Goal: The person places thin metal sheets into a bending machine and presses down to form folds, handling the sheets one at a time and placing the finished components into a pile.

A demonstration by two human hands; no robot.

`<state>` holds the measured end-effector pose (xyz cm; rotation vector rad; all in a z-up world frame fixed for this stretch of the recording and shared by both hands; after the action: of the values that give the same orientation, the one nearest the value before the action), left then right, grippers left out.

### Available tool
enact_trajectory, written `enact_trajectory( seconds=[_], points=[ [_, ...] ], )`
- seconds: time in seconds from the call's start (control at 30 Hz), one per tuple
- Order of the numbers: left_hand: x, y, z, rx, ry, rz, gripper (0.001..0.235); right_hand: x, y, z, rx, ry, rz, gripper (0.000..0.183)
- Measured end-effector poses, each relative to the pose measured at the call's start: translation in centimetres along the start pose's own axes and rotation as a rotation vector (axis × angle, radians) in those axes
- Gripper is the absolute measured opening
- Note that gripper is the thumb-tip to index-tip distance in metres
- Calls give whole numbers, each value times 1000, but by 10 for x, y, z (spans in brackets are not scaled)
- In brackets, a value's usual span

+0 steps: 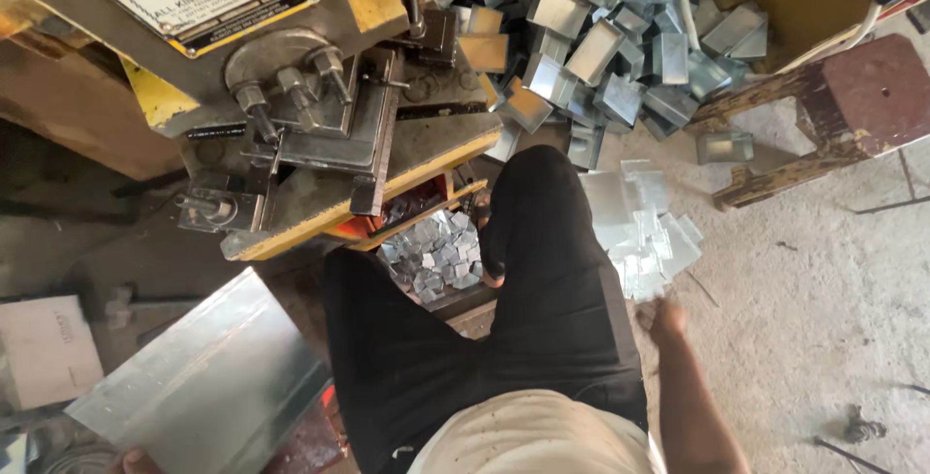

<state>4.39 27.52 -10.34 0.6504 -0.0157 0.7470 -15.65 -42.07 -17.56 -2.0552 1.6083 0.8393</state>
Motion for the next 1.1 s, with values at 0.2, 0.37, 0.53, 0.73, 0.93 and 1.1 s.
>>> enact_trajectory(
  seconds=[0.2,0.37,0.53,0.73,0.93,1.1],
  points=[
    [-36,-57,51,-312,114,-159,18,35,-49,-82,96,777,-159,20],
    [-89,-179,114,-266,-426,-298,25,-36,-140,-66,-117,968,-840,40],
    [-89,-251,206,-865,384,-875,34,-121,-193,12,-350,589,-1122,51],
    [-78,-124,283,-362,-294,-810,52,-185,-215,39,-35,425,-1022,60],
    [-113,-78,317,-238,-638,-895,43,-183,-289,19,107,424,-948,48],
    [-123,-108,317,189,-907,-865,76,-184,-301,11,131,465,-899,45]
  ],
)
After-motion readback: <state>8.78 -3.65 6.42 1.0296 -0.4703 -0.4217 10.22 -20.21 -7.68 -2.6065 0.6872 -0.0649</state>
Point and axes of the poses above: each hand's wrist, its own x-axis towards the middle knuckle, its own y-axis out of the back of the hand, z = x × y, the point moved 3 cm from there along x, towards the middle knuckle, and after that the axes turned 7 degrees about y, right-handed, at the moved point
